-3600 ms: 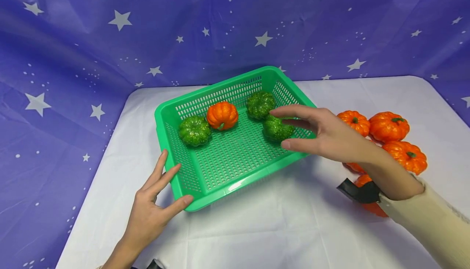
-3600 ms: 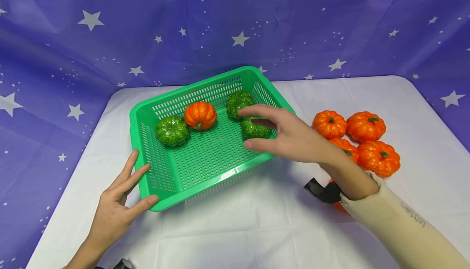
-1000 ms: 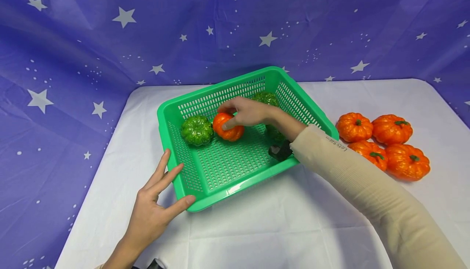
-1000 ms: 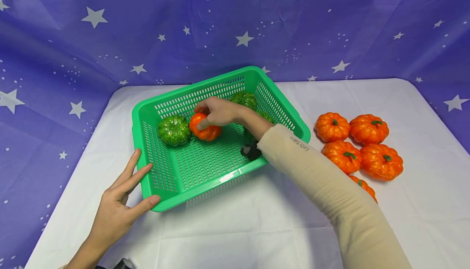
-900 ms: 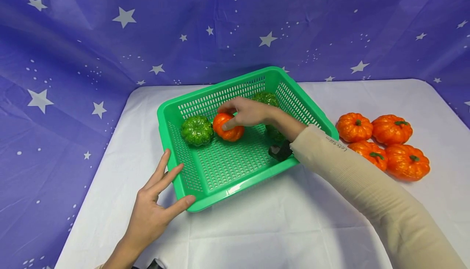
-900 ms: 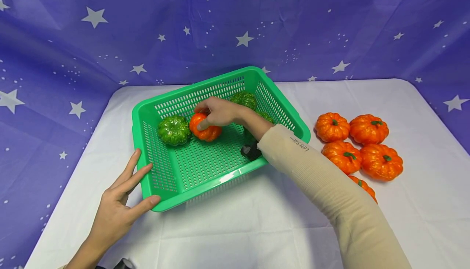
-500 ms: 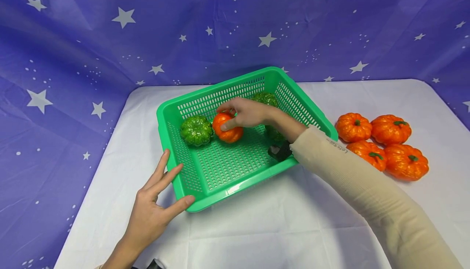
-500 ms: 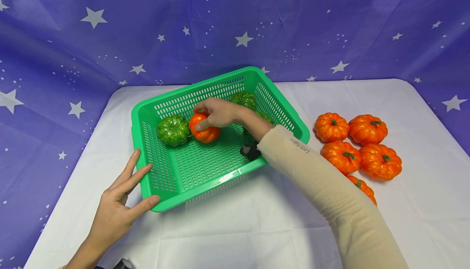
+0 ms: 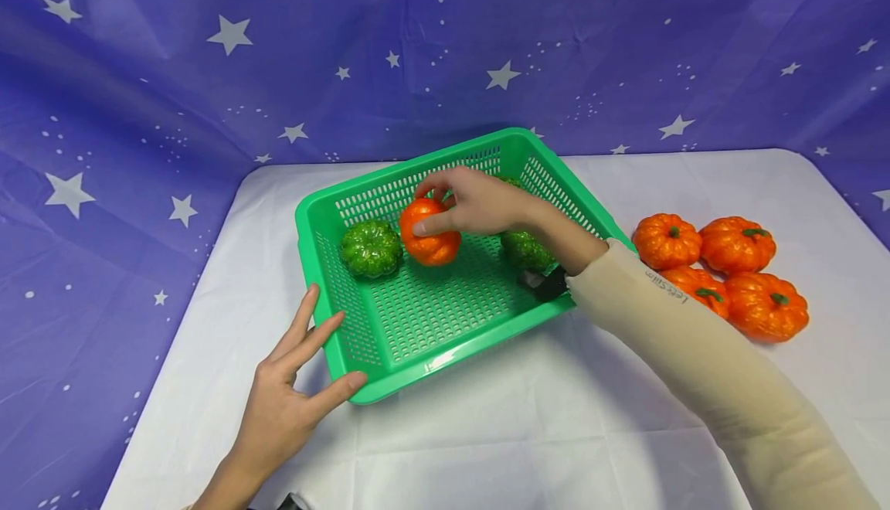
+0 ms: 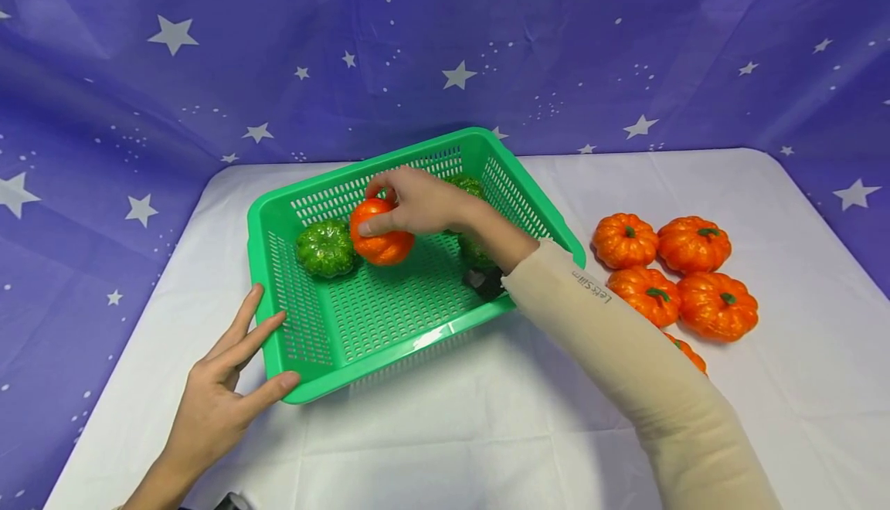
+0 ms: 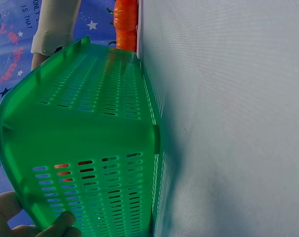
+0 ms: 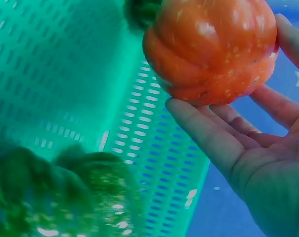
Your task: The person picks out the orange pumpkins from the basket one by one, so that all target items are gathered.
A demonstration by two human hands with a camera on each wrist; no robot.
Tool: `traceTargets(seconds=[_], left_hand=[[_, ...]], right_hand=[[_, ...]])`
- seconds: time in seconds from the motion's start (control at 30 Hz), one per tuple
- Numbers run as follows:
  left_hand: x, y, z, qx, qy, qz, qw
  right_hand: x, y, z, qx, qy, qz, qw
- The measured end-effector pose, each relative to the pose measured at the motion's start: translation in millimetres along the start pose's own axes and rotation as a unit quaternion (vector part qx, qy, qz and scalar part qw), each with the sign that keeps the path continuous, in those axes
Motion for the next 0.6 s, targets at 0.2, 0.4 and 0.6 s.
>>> traceTargets(seconds=[0.2, 0.4, 0.6], left_hand=[[0.5, -0.4, 0.5, 0.001, -0.001, 0.002, 1.0000], [0.1, -0.3, 0.9, 0.001, 0.000, 0.003, 1.0000], [0.9, 0.6, 0.6, 0.004, 0.003, 0.008, 1.0000]], right_hand=[[18, 12.3, 4, -0.020, 0.015, 0.023, 0.9994], [32, 31.1, 3, -0.044, 0.025, 0.052, 0.9974], [37, 52.7, 3, -0.083, 0.018, 0.078, 0.9934]])
Point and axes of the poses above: each hand's wrist, its own y-axis away from the middle knuckle, its own z-axis out of the back of the hand, x = y × z, the point moved 3 cm from there along -y, towards the middle knuckle, and after that the axes turned 11 degrees about -y, right-handed, at the moved point
